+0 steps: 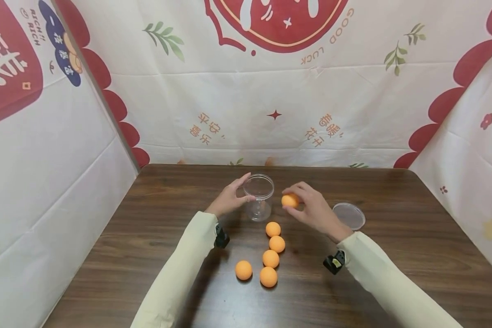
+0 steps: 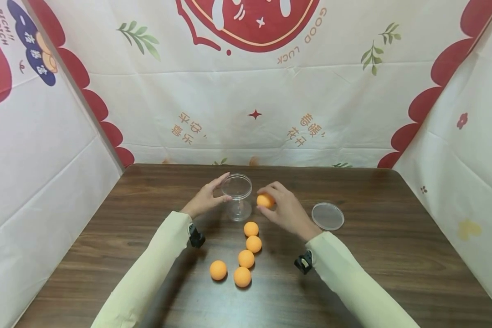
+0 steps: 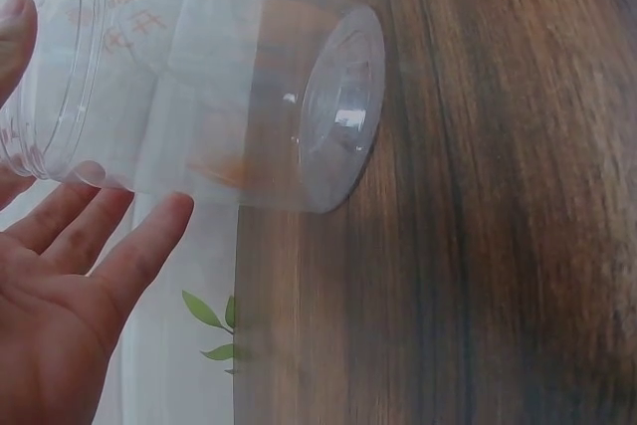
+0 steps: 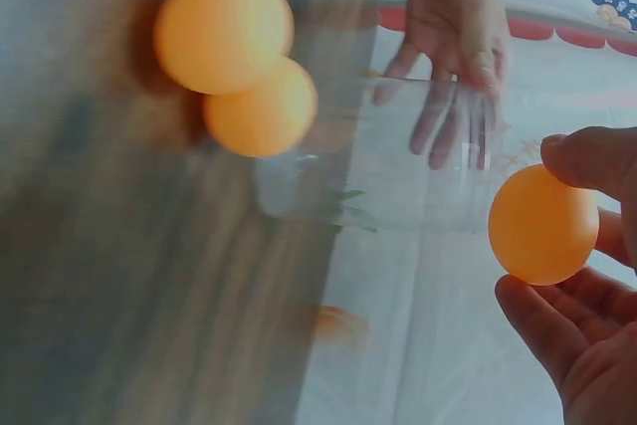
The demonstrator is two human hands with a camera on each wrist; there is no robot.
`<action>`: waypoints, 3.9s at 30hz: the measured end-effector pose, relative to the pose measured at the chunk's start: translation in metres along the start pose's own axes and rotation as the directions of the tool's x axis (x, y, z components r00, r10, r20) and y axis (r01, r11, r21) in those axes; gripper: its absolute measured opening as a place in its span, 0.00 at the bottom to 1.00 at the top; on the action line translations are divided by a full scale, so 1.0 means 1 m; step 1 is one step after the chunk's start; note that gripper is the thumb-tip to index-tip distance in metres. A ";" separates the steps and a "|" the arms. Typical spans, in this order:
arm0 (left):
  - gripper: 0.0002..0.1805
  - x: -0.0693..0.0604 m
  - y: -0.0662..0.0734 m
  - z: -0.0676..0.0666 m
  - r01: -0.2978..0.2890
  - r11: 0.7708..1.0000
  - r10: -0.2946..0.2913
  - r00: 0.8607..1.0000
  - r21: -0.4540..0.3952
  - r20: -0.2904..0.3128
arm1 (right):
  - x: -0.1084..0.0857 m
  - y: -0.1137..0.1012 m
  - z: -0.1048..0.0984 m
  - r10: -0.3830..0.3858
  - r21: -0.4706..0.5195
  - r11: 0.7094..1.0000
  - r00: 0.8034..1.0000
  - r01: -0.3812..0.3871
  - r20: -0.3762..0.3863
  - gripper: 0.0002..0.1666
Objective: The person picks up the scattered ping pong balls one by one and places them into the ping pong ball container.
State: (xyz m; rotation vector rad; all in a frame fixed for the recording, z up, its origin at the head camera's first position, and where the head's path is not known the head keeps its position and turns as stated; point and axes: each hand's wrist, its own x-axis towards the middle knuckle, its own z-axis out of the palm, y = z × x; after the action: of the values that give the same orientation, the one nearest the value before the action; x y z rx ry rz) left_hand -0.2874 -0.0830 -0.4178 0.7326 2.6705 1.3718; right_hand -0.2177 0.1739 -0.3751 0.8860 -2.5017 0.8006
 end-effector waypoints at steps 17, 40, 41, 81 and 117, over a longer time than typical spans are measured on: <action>0.43 -0.001 0.001 0.004 -0.024 0.999 0.024 1.000 -0.043 0.006 | 0.047 0.006 0.022 0.003 0.046 0.999 1.000 -0.001 -0.029 0.18; 0.42 -0.002 0.000 -0.001 -0.045 0.999 0.045 0.999 -0.024 -0.006 | 0.054 0.008 0.051 -0.008 0.030 0.999 0.995 0.011 -0.098 0.22; 0.43 -0.002 0.000 -0.001 -0.044 0.999 0.044 0.999 -0.028 -0.007 | 0.054 0.009 0.051 -0.008 0.029 1.000 0.995 0.011 -0.097 0.22; 0.42 -0.004 0.002 -0.003 0.003 0.999 -0.003 1.000 -0.041 0.014 | 0.034 -0.007 0.018 -0.061 -0.016 0.998 0.997 0.062 0.038 0.13; 0.43 -0.003 0.001 -0.002 0.011 0.999 -0.010 1.000 -0.043 0.002 | -0.026 -0.017 0.025 -0.038 -0.050 0.996 0.835 0.079 0.549 0.17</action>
State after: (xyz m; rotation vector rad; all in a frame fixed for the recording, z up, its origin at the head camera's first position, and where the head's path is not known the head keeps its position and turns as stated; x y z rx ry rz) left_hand -0.2851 -0.0851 -0.4166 0.7142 2.6307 1.4209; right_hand -0.1905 0.1593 -0.4007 1.3130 -2.9433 0.4734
